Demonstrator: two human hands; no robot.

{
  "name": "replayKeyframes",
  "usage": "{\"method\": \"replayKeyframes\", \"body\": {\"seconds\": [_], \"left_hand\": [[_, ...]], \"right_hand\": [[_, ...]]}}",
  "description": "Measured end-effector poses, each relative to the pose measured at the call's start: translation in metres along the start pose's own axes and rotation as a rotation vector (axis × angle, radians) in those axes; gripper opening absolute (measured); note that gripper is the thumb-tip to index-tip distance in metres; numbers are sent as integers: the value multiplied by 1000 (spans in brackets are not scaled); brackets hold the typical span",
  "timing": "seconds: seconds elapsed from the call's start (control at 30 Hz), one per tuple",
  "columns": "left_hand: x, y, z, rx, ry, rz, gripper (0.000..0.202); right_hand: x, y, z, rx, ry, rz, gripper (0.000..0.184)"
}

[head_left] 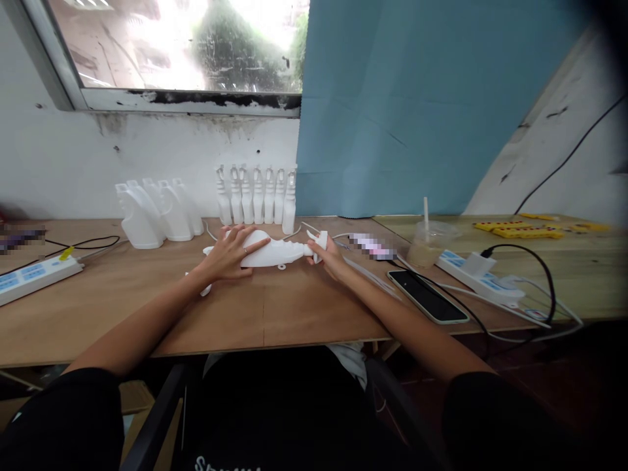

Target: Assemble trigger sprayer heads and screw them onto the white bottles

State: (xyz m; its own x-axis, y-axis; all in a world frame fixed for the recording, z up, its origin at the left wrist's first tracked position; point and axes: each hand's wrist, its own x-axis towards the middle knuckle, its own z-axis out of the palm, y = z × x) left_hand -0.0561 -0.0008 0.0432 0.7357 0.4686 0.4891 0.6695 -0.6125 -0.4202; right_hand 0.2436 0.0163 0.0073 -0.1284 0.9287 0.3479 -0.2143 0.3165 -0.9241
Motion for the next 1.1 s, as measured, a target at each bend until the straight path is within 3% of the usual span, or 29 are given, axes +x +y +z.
{"method": "replayKeyframes", "body": {"seconds": [0.37, 0.53, 0.67, 1.1], "left_hand": [[0, 1, 2, -29, -5, -8, 82], [0, 1, 4, -38, -1, -13, 82], [0, 0, 5, -37, 5, -12, 82], [1, 6, 9, -84, 17, -20, 85]], "right_hand": [[-4, -3, 3, 75, -32, 65, 62], [-4, -2, 2, 52, 11, 29, 56], [-4, -3, 1, 91, -43, 32, 63], [-6, -11, 7, -19, 75, -38, 53]]}}
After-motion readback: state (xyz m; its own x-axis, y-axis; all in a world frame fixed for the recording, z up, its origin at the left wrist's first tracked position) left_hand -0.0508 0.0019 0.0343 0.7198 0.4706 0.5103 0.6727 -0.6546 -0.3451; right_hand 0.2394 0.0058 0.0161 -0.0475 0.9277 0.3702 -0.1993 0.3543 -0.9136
